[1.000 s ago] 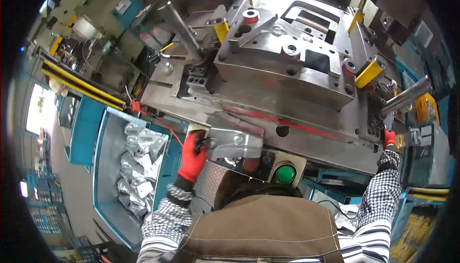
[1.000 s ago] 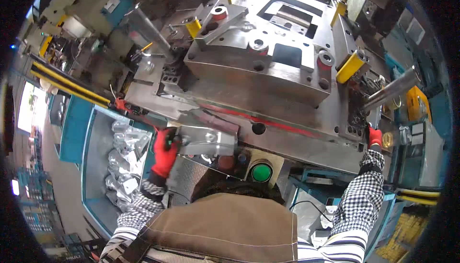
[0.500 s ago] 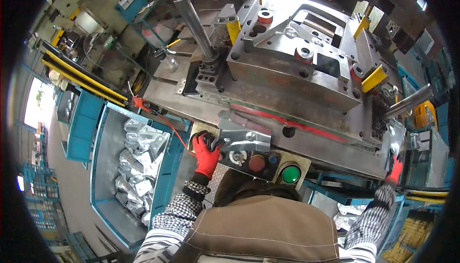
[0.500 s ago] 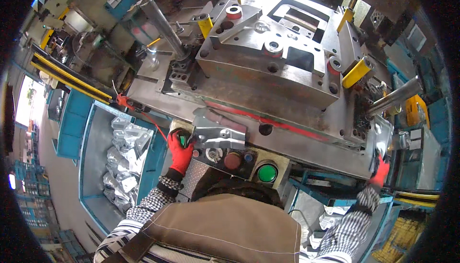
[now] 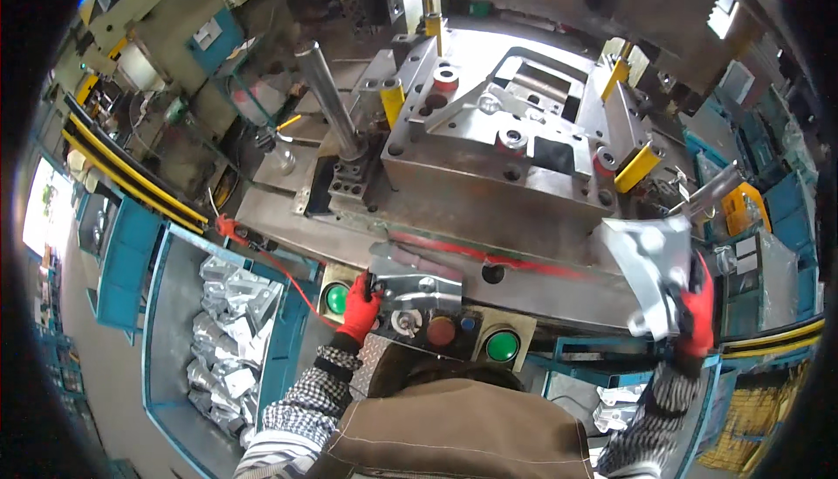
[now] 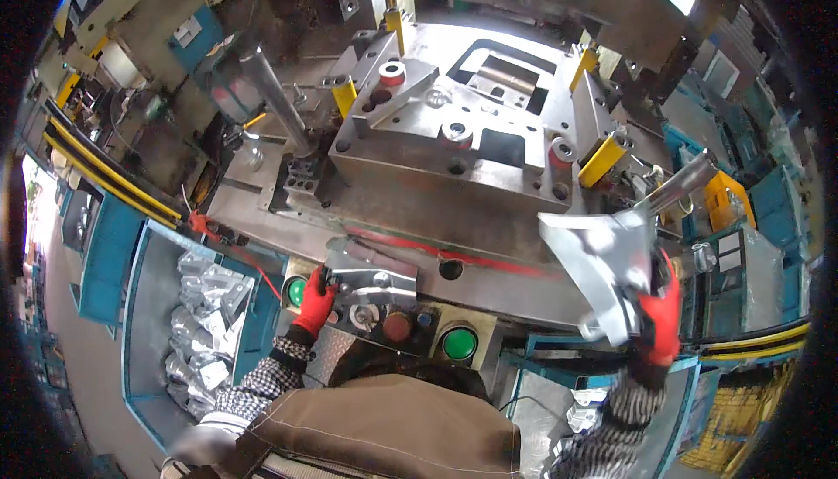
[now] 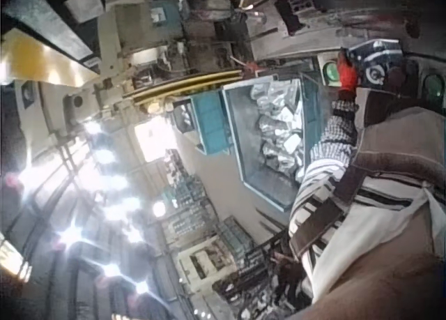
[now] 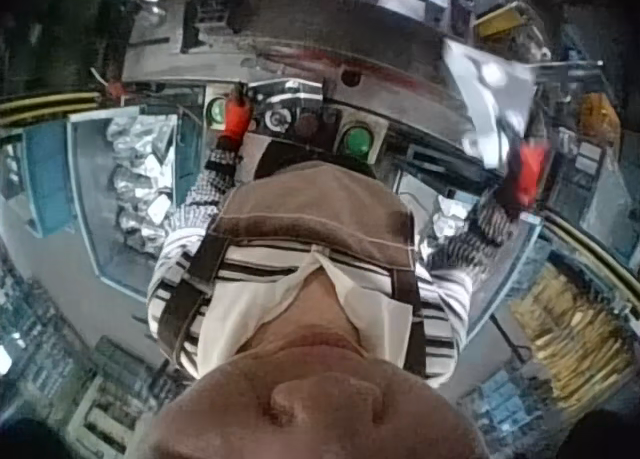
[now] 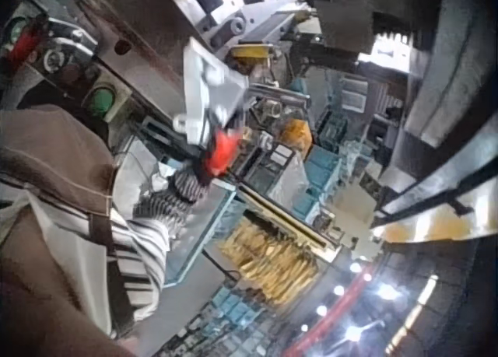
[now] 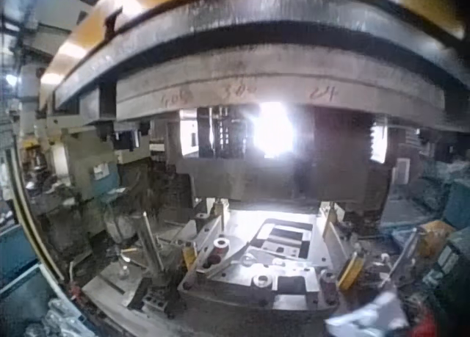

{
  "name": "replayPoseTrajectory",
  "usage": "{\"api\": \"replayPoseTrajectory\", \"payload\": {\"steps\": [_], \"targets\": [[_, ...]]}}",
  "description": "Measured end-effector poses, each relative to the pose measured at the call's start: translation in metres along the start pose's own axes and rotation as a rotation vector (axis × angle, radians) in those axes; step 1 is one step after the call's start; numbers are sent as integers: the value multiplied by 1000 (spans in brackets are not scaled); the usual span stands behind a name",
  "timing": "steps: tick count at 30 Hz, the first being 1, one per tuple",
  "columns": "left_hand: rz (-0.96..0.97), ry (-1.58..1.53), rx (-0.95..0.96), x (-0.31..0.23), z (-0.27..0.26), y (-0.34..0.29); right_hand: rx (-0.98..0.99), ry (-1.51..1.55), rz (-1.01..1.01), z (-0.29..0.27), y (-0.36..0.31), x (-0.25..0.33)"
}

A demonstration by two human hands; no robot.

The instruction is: Operator places metal parts into a stamping press, cycles the machine using safety buttons, and removes the formed parts.

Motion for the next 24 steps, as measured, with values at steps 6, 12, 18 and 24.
{"api": "replayPoseTrajectory", "payload": {"steps": [6, 12, 18, 24], "targets": [[-16, -193, 6, -34, -24, -12, 556, -52, -26, 126, 219, 11], [-196, -387, -217, 4, -85, -77, 944, -455, -71, 193, 364, -73], [-242, -375, -412, 39, -143, -138, 1075, -317, 188, 245, 394, -164], [-299, -582, -417, 51, -154, -137, 1117, -290, 197, 260, 382, -171]]}}
Point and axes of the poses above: each hand's wrist, its own y-axis towards the middle knuckle, its own z-axis out of the palm, x = y × z, the point moved 5 cm from there along y, towards the middle knuckle, and after that the axes turned 11 degrees about -z, right-handed, at the moved point
